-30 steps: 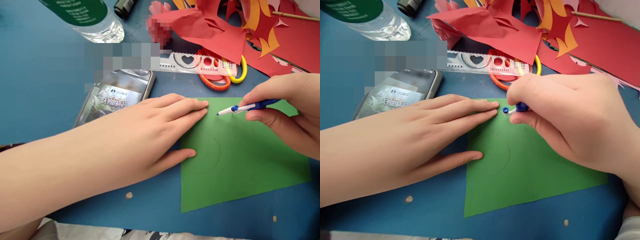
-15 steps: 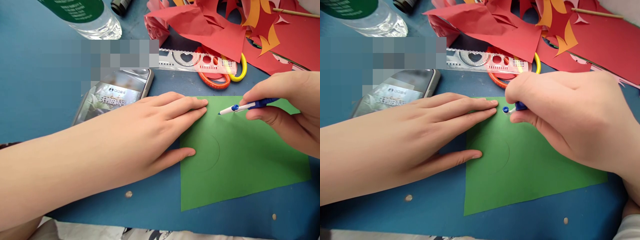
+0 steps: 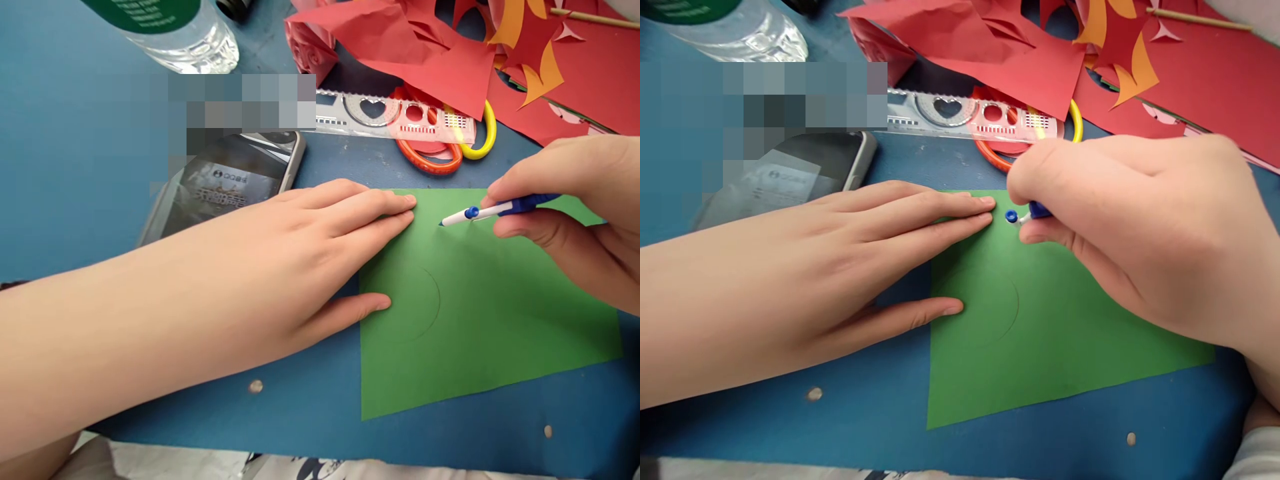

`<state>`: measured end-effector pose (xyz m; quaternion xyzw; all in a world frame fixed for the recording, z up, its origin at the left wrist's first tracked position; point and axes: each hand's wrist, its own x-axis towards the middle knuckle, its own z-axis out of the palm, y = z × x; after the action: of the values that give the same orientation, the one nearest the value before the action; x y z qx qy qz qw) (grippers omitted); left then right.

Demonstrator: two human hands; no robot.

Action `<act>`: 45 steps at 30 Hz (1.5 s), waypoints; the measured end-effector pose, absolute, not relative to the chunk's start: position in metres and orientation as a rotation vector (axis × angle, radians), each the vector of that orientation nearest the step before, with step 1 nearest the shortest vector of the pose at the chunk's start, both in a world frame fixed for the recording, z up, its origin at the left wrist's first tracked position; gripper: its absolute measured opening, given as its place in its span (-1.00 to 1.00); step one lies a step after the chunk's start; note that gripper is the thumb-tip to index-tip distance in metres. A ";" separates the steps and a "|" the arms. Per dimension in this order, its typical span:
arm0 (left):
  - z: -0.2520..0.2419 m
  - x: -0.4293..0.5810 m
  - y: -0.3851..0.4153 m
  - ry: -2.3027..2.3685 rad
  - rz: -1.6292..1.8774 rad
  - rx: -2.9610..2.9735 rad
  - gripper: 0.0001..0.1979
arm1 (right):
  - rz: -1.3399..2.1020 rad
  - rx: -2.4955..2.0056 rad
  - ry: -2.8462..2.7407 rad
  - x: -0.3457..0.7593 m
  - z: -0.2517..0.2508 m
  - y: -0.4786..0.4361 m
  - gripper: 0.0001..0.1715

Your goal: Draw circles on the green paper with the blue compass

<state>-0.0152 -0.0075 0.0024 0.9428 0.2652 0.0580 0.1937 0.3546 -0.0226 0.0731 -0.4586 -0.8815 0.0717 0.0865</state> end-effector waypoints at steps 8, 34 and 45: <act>-0.001 -0.017 -0.006 0.765 0.204 2.576 -0.30 | 0.320 -1.211 -2.700 0.354 0.073 -0.012 -0.54; -0.006 -0.013 -0.008 0.747 0.212 2.639 -0.34 | 0.256 -1.314 -2.650 0.343 0.074 -0.015 -0.66; -0.001 -0.013 -0.005 0.765 0.187 2.577 -0.28 | 0.262 -1.332 -2.648 0.341 0.077 -0.019 -0.62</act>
<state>-0.0125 -0.0052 -0.0006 0.9326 0.2769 0.0677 0.2214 0.3414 -0.0194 0.0768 -0.4461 -0.8868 0.0877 0.0830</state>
